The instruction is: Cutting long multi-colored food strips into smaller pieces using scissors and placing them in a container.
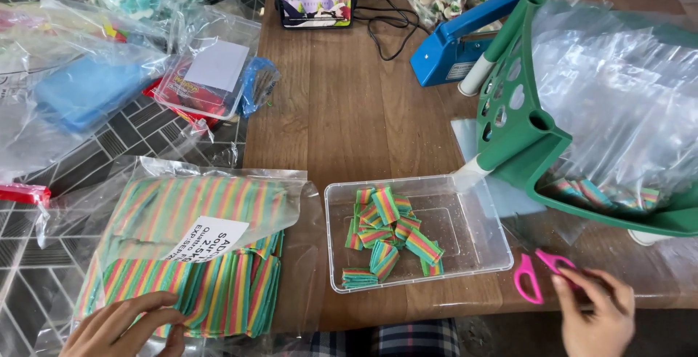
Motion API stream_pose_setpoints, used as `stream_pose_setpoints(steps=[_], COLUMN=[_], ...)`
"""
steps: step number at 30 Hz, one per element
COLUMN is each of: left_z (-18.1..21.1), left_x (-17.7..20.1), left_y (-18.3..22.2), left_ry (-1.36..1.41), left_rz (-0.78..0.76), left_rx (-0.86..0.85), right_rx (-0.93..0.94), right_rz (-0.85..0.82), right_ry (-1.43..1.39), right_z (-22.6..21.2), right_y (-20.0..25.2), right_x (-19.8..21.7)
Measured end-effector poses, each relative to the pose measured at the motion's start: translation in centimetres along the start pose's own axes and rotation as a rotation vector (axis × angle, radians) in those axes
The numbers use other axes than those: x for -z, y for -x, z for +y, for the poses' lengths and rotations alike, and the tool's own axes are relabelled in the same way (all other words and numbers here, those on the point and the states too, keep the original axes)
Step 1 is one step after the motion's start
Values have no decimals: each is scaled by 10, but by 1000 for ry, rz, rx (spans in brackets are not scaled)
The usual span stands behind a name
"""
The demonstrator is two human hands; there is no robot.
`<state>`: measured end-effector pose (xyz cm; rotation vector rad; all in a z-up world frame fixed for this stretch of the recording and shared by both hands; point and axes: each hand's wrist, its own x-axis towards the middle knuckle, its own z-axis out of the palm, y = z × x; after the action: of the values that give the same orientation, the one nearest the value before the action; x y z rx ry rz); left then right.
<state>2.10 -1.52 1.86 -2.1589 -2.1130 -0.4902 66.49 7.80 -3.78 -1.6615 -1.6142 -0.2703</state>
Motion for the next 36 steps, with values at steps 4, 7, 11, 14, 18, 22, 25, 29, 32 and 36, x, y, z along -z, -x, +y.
stream_pose_setpoints(steps=[4,7,11,14,18,22,25,29,32,36], left_z=[29,37,37,44,64,62,51,15,7,16], left_x=[23,34,41,49,62,58,54,23,13,18], left_y=[-16,-33,-46,-54,-60,-57,-44,-26,-29,-49], left_ry=[46,150,169,144,284,340,441,197,77,-50], left_rz=[154,343,360,365,484,500,285,77,-157,-147], left_rx=[88,10,69,-7,-133,-154,119,262,388,308], right_rx=[95,30,166,677,748,750,652,583,536,600], right_rz=[137,94,-190,-366,-638,-637,-696,-707,-774,-753], right_ry=[80,-121,-363,-775,-911,-923,-906,-788,-729,-761], right_z=[-37,-136,-256,-338,-405,-429,-419,-400,-396,-397], right_y=[-18,-39,-47,-55,-56,-54,-60,-68,-66,-64], right_x=[-6,22,14,-9,-46,-70,-72,-71,-72,-71])
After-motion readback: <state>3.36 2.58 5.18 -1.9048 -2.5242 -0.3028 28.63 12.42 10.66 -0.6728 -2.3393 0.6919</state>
